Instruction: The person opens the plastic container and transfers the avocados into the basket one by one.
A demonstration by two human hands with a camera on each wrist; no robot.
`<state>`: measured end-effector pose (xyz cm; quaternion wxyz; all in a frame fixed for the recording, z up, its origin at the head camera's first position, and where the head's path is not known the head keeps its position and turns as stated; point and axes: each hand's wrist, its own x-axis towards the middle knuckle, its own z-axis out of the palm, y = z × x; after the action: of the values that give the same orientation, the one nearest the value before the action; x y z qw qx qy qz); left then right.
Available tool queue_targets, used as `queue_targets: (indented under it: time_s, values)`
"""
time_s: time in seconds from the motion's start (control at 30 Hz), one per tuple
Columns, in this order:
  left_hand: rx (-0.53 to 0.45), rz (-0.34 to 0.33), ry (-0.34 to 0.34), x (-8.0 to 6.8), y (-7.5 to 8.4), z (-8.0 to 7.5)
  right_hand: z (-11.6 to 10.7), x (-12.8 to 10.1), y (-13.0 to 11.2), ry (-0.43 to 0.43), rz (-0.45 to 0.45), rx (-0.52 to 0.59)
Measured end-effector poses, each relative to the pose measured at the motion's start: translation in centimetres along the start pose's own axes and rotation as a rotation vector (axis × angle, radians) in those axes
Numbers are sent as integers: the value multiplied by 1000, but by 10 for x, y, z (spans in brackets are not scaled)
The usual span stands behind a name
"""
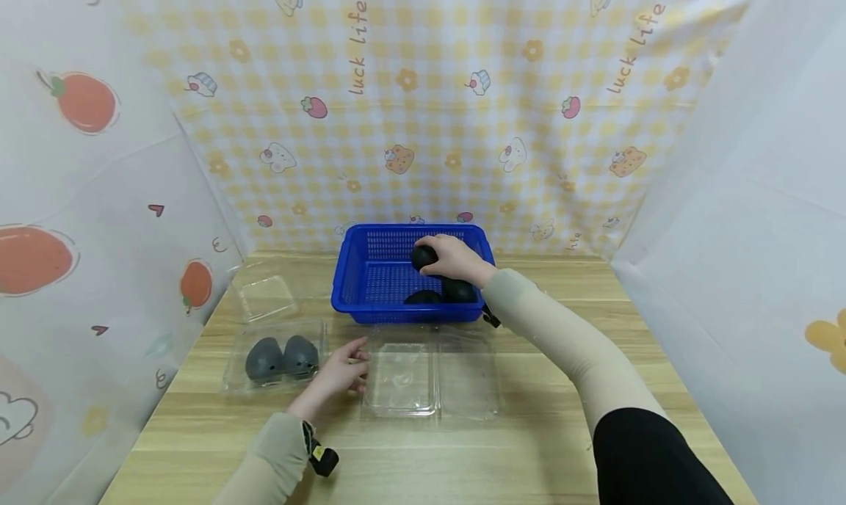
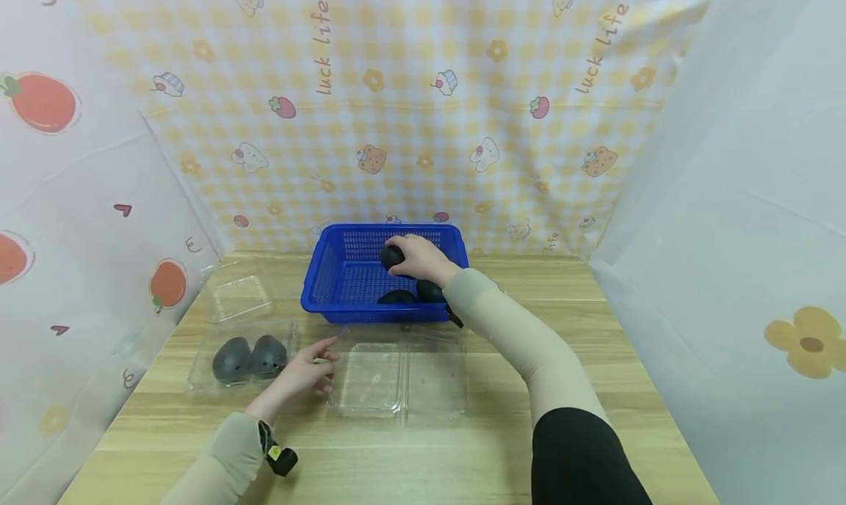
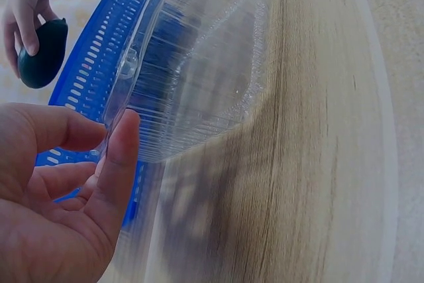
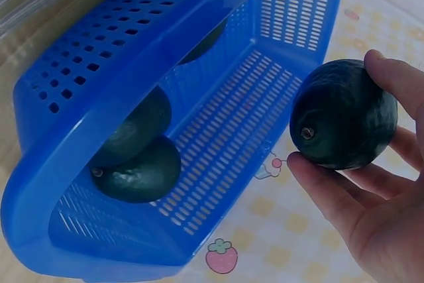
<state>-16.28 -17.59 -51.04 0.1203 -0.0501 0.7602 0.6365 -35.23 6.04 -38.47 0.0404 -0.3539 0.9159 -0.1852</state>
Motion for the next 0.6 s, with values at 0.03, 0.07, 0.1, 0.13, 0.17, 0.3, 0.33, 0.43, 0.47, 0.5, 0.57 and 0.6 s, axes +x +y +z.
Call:
queue_targets:
  time_s: [0.03, 0.07, 0.1, 0.13, 0.17, 0.3, 0.33, 0.43, 0.47, 0.5, 0.57, 0.6]
  values:
    - [-3, -1, 1, 0, 0, 0, 1, 1, 1, 0, 1, 1]
    - [-7, -1, 2, 0, 0, 0, 1, 3, 2, 0, 0, 1]
    - [-10, -4, 3, 0, -1, -1, 2, 4, 2, -2, 3, 1]
    - [-9, -4, 2, 0, -2, -1, 3, 5, 3, -5, 6, 3]
    - [-8, -7, 5, 0, -2, -1, 3, 6, 3, -7, 11, 3]
    - [8, -14, 7, -2, -2, 0, 6, 9, 6, -16, 40, 5]
    - [11, -12, 6, -2, -1, 0, 7, 10, 6, -15, 45, 6]
    - [6, -11, 11, -2, 1, 1, 9, 13, 8, -12, 61, 12]
    - [10, -9, 12, -2, 1, 1, 10, 14, 8, -11, 63, 13]
    - [8, -10, 14, -2, 2, 1, 11, 15, 9, -10, 65, 15]
    - [5, -12, 16, -2, 2, 1, 12, 16, 10, -8, 70, 17]
    - [6, -12, 13, -2, 2, 0, 13, 17, 11, -8, 73, 22]
